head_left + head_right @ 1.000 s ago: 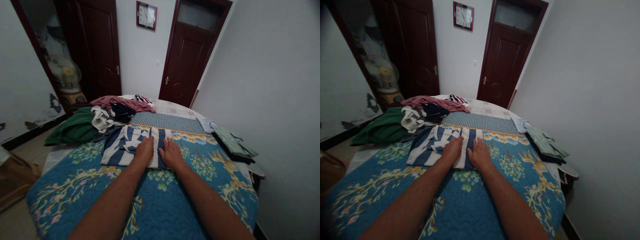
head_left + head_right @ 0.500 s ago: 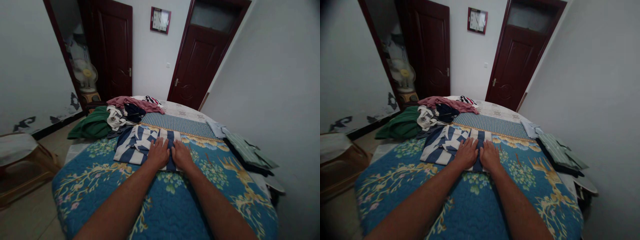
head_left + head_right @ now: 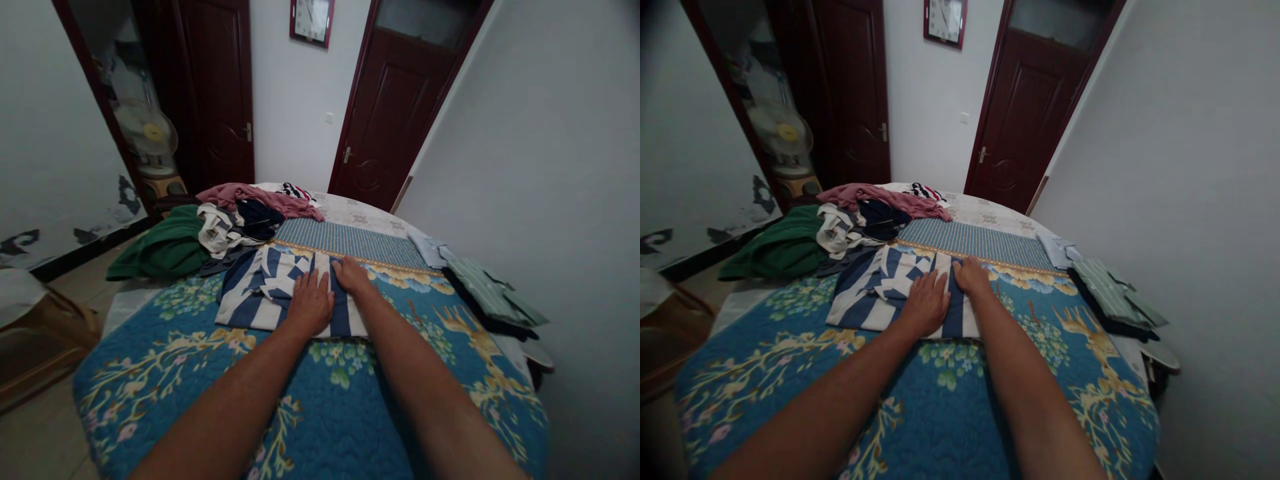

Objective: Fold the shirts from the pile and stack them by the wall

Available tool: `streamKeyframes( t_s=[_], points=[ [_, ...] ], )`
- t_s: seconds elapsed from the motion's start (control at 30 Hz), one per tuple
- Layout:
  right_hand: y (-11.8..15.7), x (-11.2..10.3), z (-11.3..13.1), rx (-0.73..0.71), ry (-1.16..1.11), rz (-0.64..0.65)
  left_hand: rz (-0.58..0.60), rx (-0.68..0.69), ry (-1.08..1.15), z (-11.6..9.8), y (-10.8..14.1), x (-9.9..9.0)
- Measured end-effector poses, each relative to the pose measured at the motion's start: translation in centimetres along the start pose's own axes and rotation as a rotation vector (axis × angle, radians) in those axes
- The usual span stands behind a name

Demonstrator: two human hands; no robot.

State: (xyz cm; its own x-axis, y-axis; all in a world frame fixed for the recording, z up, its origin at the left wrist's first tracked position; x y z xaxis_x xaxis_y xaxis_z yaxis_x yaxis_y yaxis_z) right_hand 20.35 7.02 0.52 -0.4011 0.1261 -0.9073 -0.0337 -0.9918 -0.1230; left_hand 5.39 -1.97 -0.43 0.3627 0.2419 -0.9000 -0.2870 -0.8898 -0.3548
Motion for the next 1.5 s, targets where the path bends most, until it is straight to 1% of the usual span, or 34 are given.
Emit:
streamKeyframes(
  t_s=[0.07, 0.13, 0.2, 0.27, 0.43, 0.53, 0.6, 0.67, 0.73, 0.87, 1.03, 1.13, 1.2, 1.27, 1.3, 1.33, 1.4, 1.5],
  points=[
    [0.1, -0.4, 0.1, 0.001, -0.002, -0.043, -0.031, -0.017, 0.042, 0.4, -0.3, -0.2],
    [0.7, -1.2, 0.2, 0.006, 0.007, -0.133, -0.071, -0.062, 0.084, 1.0, -0.7, -0.5],
    [1.9, -1.9, 0.4, 0.005, 0.018, -0.233, -0.109, -0.108, 0.128, 1.6, -1.1, -0.9],
    [3.6, -2.2, 0.4, -0.010, 0.023, -0.279, -0.130, -0.136, 0.184, 2.0, -1.4, -1.2],
    [9.3, -0.8, -0.5, -0.148, 0.043, -0.242, -0.126, -0.159, 0.335, 2.5, -1.9, -1.5],
    [12.5, 0.0, -1.3, -0.190, 0.054, -0.223, -0.167, -0.168, 0.421, 2.6, -2.1, -1.8],
    [13.9, 0.1, -1.6, -0.186, 0.043, -0.212, -0.204, -0.171, 0.472, 2.8, -2.2, -2.1],
    [14.7, 0.1, -1.5, -0.185, 0.038, -0.211, -0.231, -0.156, 0.501, 3.0, -2.2, -2.4],
    [15.0, 0.0, -1.1, -0.180, 0.050, -0.218, -0.240, -0.148, 0.507, 3.2, -2.2, -2.5],
    [15.1, 0.1, -0.5, -0.125, 0.082, -0.219, -0.205, -0.156, 0.477, 3.7, -2.4, -2.1],
    [15.4, 0.4, 0.3, -0.124, 0.096, -0.167, -0.186, -0.116, 0.351, 4.0, -2.5, -2.1],
    [15.5, 0.5, 0.7, -0.127, 0.100, -0.152, -0.204, -0.022, 0.215, 3.2, -2.2, -2.8],
    [15.5, 0.6, 0.7, -0.115, 0.099, -0.149, -0.195, 0.098, 0.125, 2.0, -1.7, -3.0],
    [15.6, 0.6, 0.7, -0.106, 0.095, -0.133, -0.133, 0.197, 0.061, 0.8, -1.0, -2.5],
    [15.6, 0.6, 0.7, -0.104, 0.092, -0.121, -0.091, 0.216, 0.026, 0.5, -0.7, -2.1],
    [15.6, 0.5, 0.7, -0.102, 0.088, -0.108, -0.053, 0.213, -0.014, 0.3, -0.4, -1.5],
    [15.3, 0.1, 0.7, -0.096, 0.075, -0.086, 0.002, 0.159, -0.088, 0.4, 0.1, -0.6],
    [13.8, -1.1, 0.6, -0.098, 0.035, -0.078, 0.052, 0.102, -0.153, 0.9, 0.2, 0.1]
  ],
)
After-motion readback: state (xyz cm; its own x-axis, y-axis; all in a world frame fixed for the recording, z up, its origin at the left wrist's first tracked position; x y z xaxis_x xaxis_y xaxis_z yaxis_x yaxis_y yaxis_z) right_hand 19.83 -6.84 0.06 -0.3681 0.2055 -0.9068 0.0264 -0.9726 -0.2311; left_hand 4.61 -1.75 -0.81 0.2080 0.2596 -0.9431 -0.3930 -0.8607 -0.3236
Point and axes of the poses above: each hand's wrist, its own y-axis away from the middle knuckle, its own x-axis out of the palm, z = x × y, the point moved 5 cm from there along -y, towards the middle knuckle, and after that the axes turned 7 degrees about -y, right-handed, at the moved point
